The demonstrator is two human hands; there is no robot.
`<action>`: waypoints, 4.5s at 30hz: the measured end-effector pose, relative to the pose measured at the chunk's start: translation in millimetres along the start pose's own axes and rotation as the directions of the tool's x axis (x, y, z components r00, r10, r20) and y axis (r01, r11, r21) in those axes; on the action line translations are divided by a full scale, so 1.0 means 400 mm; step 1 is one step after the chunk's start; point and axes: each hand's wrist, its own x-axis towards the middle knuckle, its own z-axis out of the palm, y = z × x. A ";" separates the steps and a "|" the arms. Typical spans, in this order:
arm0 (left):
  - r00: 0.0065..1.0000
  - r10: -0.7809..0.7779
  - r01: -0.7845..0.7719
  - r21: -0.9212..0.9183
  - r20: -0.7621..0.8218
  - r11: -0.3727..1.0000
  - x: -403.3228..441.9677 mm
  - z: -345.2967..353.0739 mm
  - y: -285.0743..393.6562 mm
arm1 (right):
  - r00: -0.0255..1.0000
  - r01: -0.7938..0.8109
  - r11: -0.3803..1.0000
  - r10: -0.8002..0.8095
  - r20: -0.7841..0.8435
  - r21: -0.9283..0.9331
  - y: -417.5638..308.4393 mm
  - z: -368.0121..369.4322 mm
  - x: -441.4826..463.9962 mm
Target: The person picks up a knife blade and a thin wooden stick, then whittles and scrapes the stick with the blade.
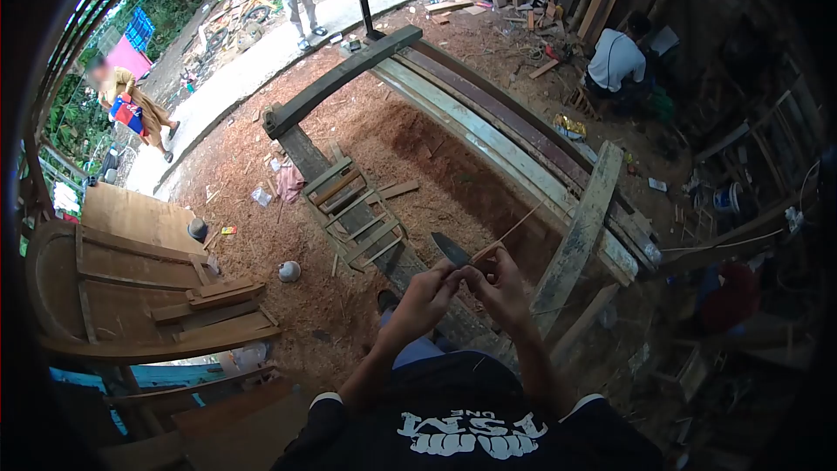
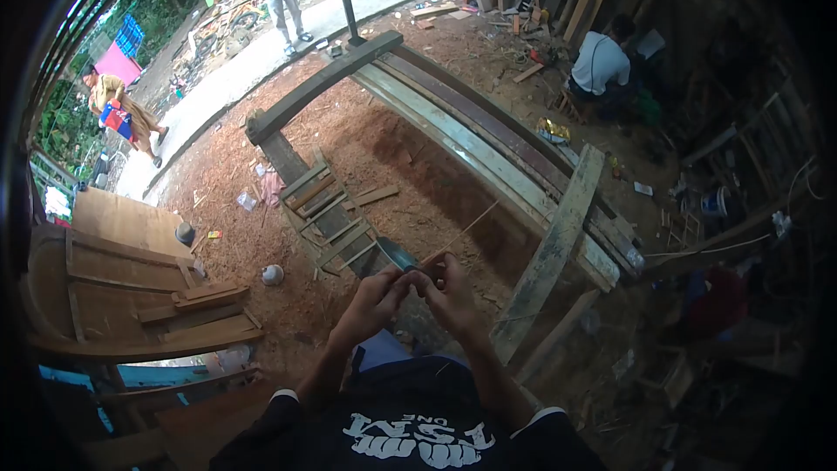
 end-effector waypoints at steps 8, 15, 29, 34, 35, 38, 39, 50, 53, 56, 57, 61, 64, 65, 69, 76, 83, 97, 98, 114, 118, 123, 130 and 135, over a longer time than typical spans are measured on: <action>0.998 0.054 -0.053 0.005 -0.024 0.999 -0.026 -0.004 0.035 | 0.995 0.100 0.995 -0.100 0.025 0.000 0.007 -0.019 -0.005; 0.995 -0.002 0.003 0.013 -0.101 1.000 -0.085 -0.095 -0.030 | 0.884 0.215 0.976 -0.205 -0.420 -0.024 -0.093 -0.237 0.038; 0.990 -0.114 0.074 -0.394 -0.079 0.916 0.013 0.013 0.033 | 0.998 0.063 0.997 -0.063 0.016 -0.037 -0.014 -0.086 0.026; 0.983 -0.160 0.109 -0.420 -0.088 0.901 0.023 0.024 0.027 | 0.997 0.072 0.991 -0.073 0.000 -0.116 -0.015 -0.072 0.013; 0.982 -0.169 0.116 -0.422 -0.090 0.899 0.023 0.026 0.027 | 0.994 0.102 0.985 -0.104 -0.009 -0.139 -0.015 -0.068 0.010; 0.984 -0.160 0.108 -0.465 -0.074 0.879 0.021 0.030 0.026 | 0.998 0.065 0.998 -0.065 0.007 0.003 -0.017 -0.059 0.004; 0.984 -0.164 0.112 -0.464 -0.073 0.879 0.020 0.032 0.024 | 0.999 0.027 0.996 -0.029 0.032 0.079 -0.018 -0.061 0.003; 0.982 -0.184 0.146 -0.487 -0.032 0.861 0.004 0.050 -0.010 | 0.986 -0.166 0.914 0.148 0.078 0.369 0.004 -0.067 -0.033; 0.984 -0.177 0.146 -0.494 -0.016 0.857 -0.002 0.052 -0.004 | 0.986 -0.163 0.940 0.164 0.022 0.299 0.005 -0.052 -0.040; 0.987 -0.160 0.136 -0.479 -0.009 0.867 -0.001 0.054 -0.020 | 0.985 -0.170 0.927 0.172 0.023 0.334 0.008 -0.045 -0.046; 0.989 -0.150 0.131 -0.474 -0.001 0.871 -0.002 0.051 -0.021 | 0.984 -0.177 0.913 0.175 0.037 0.367 0.005 -0.044 -0.048; 0.991 -0.133 0.118 -0.473 0.001 0.873 -0.012 0.042 -0.022 | 0.971 -0.237 0.870 0.204 0.122 0.432 -0.011 -0.045 -0.053; 0.989 -0.145 0.122 -0.467 -0.014 0.876 -0.020 0.039 -0.026 | 0.958 -0.287 0.852 0.255 0.132 0.438 -0.021 -0.033 -0.052; 0.988 -0.151 0.126 -0.464 -0.017 0.877 -0.022 0.039 -0.028 | 0.953 -0.301 0.846 0.276 0.122 0.441 -0.023 -0.029 -0.052; 0.986 -0.162 0.132 -0.456 -0.028 0.880 -0.036 0.030 -0.028 | 0.937 -0.349 0.800 0.309 0.164 0.489 -0.020 -0.017 -0.056; 0.987 -0.156 0.122 -0.434 -0.043 0.892 -0.055 0.020 -0.041 | 0.940 -0.341 0.834 0.301 0.161 0.434 0.043 -0.010 -0.052; 0.987 -0.140 0.086 -0.478 -0.077 0.874 -0.066 0.019 -0.080 | 0.976 -0.209 0.951 0.190 0.104 0.226 0.027 0.016 -0.058; 0.978 -0.193 0.135 -0.481 -0.073 0.866 -0.075 0.012 -0.054 | 0.998 -0.057 0.998 0.057 -0.015 -0.014 0.034 0.028 -0.030; 0.981 -0.181 0.127 -0.480 -0.069 0.868 -0.074 0.009 -0.053 | 0.988 -0.155 0.987 0.155 0.008 0.034 0.017 0.029 -0.032; 0.978 -0.203 0.160 -0.494 -0.036 0.855 -0.073 -0.004 -0.046 | 0.940 -0.340 0.874 0.305 0.152 0.347 0.016 0.020 -0.023; 0.978 -0.204 0.162 -0.487 -0.034 0.858 -0.065 -0.004 -0.053 | 0.942 -0.337 0.881 0.315 0.119 0.332 0.014 0.021 -0.018; 0.982 -0.186 0.145 -0.485 -0.037 0.863 -0.059 -0.003 -0.053 | 0.967 -0.253 0.926 0.233 0.103 0.279 0.024 0.019 -0.015; 0.980 -0.189 0.134 -0.484 -0.068 0.865 -0.055 -0.001 -0.037 | 0.977 -0.188 0.980 0.179 0.117 0.072 0.000 0.008 -0.014; 0.980 -0.172 0.107 -0.451 -0.105 0.886 -0.050 0.010 -0.021 | 0.960 0.277 0.887 -0.274 0.061 -0.369 0.064 0.022 -0.008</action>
